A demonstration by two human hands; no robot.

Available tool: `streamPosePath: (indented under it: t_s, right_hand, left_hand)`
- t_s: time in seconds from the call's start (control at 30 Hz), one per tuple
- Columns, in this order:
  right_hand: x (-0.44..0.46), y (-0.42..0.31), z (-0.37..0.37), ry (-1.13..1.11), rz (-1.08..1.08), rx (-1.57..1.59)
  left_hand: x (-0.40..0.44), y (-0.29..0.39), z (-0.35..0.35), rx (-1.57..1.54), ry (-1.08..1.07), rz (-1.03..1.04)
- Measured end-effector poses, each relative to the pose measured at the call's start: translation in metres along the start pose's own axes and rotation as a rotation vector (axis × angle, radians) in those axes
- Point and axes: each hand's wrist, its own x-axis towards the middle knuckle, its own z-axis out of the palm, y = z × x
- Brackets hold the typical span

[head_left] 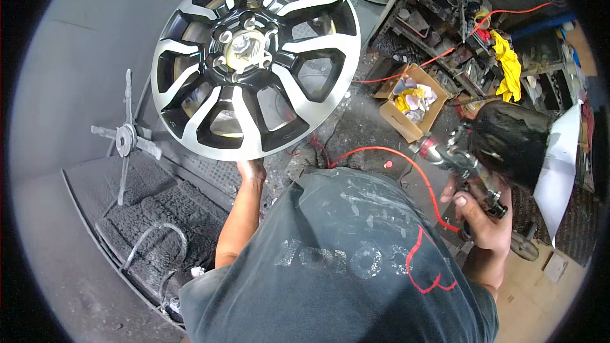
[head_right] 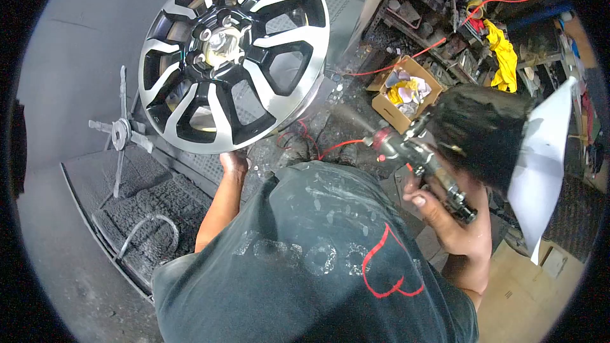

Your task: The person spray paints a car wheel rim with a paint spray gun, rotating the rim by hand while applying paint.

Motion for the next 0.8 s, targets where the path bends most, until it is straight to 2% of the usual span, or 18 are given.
streamPosePath:
  t_s: [0.17, 0.2, 0.23, 0.27, 0.37, 0.43, 0.57, 0.6, 0.63, 0.7, 0.73, 0.77, 0.8]
  right_hand:
    - [0.002, 0.008, 0.002, 0.226, -0.111, -0.084]
    - [0.003, 0.003, -0.001, 0.123, -0.070, -0.115]
    - [0.002, 0.000, 0.001, 0.122, -0.070, -0.115]
    - [-0.001, -0.002, 0.005, 0.065, 0.021, -0.074]
    - [-0.008, -0.017, 0.012, -0.154, 0.229, 0.009]
    - [-0.010, -0.013, 0.011, -0.239, 0.260, 0.081]
    - [-0.009, -0.011, 0.012, -0.107, 0.225, -0.068]
    - [-0.008, -0.007, 0.008, -0.049, 0.203, -0.117]
    - [-0.005, 0.004, 0.007, -0.024, 0.070, -0.005]
    - [-0.002, 0.003, 0.003, 0.034, 0.012, -0.035]
    - [-0.002, 0.004, 0.004, 0.087, -0.023, -0.009]
    - [-0.002, 0.004, 0.003, 0.088, -0.022, -0.009]
    - [0.000, 0.003, 0.001, 0.101, -0.038, -0.048]
  left_hand:
    - [0.015, 0.011, -0.011, 0.068, 0.072, 0.025]
    - [0.016, 0.013, -0.009, 0.052, 0.066, 0.060]
    - [0.012, 0.019, 0.001, 0.036, 0.061, 0.096]
    - [0.005, 0.027, 0.008, 0.016, 0.007, 0.050]
    - [0.020, 0.025, -0.008, -0.009, 0.050, 0.075]
    - [0.025, 0.022, -0.011, 0.045, 0.079, 0.093]
    - [0.015, 0.004, -0.006, 0.038, 0.027, 0.116]
    - [0.008, -0.006, -0.001, 0.014, 0.030, 0.078]
    - [0.002, -0.016, 0.002, -0.010, 0.034, 0.040]
    - [-0.004, -0.042, -0.008, 0.047, 0.062, -0.040]
    - [-0.030, -0.041, 0.014, 0.060, 0.129, -0.106]
    - [-0.035, -0.048, 0.012, 0.075, 0.129, -0.196]
    - [-0.030, -0.058, 0.002, 0.055, 0.032, -0.236]
